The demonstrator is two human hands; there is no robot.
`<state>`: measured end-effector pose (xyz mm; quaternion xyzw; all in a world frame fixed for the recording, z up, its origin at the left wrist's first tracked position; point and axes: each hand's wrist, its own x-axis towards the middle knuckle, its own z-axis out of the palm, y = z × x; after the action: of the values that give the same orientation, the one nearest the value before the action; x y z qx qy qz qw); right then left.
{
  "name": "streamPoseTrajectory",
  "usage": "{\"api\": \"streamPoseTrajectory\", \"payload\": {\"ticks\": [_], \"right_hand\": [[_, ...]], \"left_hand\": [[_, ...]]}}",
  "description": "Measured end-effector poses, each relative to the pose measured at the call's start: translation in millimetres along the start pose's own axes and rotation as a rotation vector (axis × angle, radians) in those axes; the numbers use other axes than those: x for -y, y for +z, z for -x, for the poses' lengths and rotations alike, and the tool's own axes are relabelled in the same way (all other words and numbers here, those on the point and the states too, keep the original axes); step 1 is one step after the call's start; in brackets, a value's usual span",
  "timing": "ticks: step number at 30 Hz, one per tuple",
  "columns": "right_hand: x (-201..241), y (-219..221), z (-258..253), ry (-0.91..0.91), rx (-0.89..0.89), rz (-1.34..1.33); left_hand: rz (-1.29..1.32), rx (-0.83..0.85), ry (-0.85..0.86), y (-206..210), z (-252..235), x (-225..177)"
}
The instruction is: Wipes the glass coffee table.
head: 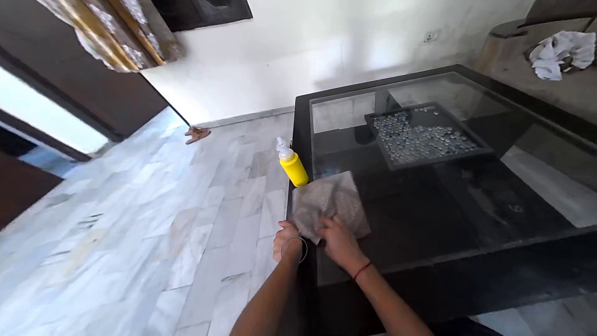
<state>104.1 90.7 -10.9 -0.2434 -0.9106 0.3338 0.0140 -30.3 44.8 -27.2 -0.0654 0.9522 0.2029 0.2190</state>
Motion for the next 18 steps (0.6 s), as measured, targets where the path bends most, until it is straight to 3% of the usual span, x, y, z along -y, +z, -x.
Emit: {"api": "streamPoseTrajectory", "payload": {"ticks": [2, 5, 11, 15, 18], "right_hand": [[4.4, 7.9, 5.7, -0.062, 0.013, 0.006], [-18.6, -8.7, 18.4, 0.089, -0.051, 0.023], [-124.8, -65.4, 88.8, 0.485, -0.661, 0.079], [-172.5, -83.9, 157.1, 0.879, -0.921, 0.045], [-184.5, -86.5, 179.4, 1.033, -1.027, -0.008]], "left_hand": [[-0.083, 0.007, 0.032, -2.7, 4.9, -0.6], [-0.026, 0.010, -0.005, 1.3, -1.4, -0.3], [0.005, 0.008, -0.011, 0.5, -2.6, -0.5], [0.006, -0.003, -0.018, 1.5, -4.3, -0.1], [0.012, 0.000, -0.019, 1.9, -3.6, 0.0]]}}
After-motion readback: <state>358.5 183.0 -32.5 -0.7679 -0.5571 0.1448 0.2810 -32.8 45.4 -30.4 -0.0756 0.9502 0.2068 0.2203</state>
